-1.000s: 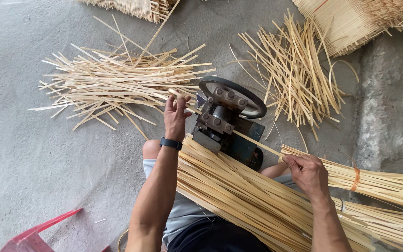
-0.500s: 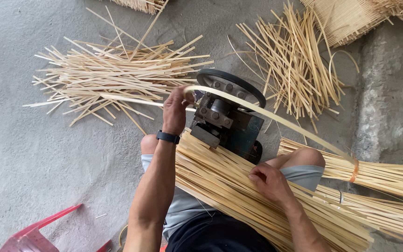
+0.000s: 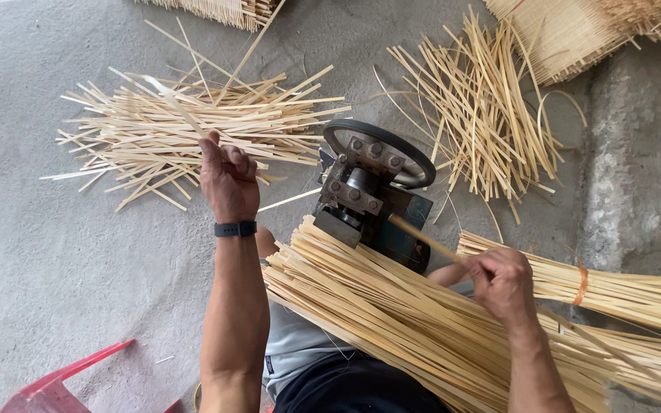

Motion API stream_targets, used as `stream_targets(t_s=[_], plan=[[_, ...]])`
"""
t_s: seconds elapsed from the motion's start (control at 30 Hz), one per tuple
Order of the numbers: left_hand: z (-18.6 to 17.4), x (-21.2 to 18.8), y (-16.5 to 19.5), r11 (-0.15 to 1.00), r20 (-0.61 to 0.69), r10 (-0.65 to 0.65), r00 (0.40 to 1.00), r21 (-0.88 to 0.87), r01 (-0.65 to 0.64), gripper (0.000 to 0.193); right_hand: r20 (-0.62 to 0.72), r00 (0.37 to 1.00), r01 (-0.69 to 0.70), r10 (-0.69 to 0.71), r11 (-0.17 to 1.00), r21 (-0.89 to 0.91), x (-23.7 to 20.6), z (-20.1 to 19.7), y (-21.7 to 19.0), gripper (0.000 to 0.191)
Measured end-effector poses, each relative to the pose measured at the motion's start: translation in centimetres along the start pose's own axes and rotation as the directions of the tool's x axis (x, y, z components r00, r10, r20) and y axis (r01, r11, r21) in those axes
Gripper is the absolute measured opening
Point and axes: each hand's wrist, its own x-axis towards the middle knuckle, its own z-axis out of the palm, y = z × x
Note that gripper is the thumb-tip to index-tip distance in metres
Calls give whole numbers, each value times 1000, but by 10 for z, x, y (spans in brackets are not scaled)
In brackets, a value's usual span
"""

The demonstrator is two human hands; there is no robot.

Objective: The person sits on the floor and feeds long bamboo strips into a small splitting machine. They hold a bundle in the left hand, feed individual strips through the machine with the right hand, and collect the split strips into a growing pile on the floor.

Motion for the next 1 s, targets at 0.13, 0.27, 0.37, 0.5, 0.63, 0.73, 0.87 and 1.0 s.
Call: stream_targets(t_s=[0.13, 0.27, 0.37, 0.5, 0.63, 0.73, 0.87, 1.0], plan=[[-5, -7, -11, 990, 7, -98, 995, 104, 96, 44, 118, 983, -113, 143, 967, -229, 22, 22, 24, 26], [-14, -15, -43, 900, 7, -152, 988, 414, 136, 34, 197, 969, -107, 146, 975, -194, 50, 60, 18, 32], [-17, -20, -65, 799, -66, -185, 981, 570, 189, 34, -21, 999, 23, -24, 998, -63, 56, 70, 0, 23], [-9, -23, -84, 795, -79, -232, 970, 559, 235, 42, 66, 995, -75, 78, 996, -45, 64, 60, -15, 21], [-4, -21, -91, 813, -31, -252, 967, 535, 229, 38, 73, 992, -92, 98, 993, -79, 57, 45, -17, 24], [-3, -16, -92, 839, 10, -246, 969, 503, 207, 35, 59, 988, -138, 143, 986, -92, 47, 39, -14, 27], [-4, -11, -92, 846, 8, -232, 973, 496, 198, 33, 389, 795, -469, 465, 879, -91, 31, 44, -16, 40], [-8, -9, -88, 857, 6, -217, 976, 480, 188, 32, 514, 841, -249, 166, 964, 97, 0, 60, -28, 25]])
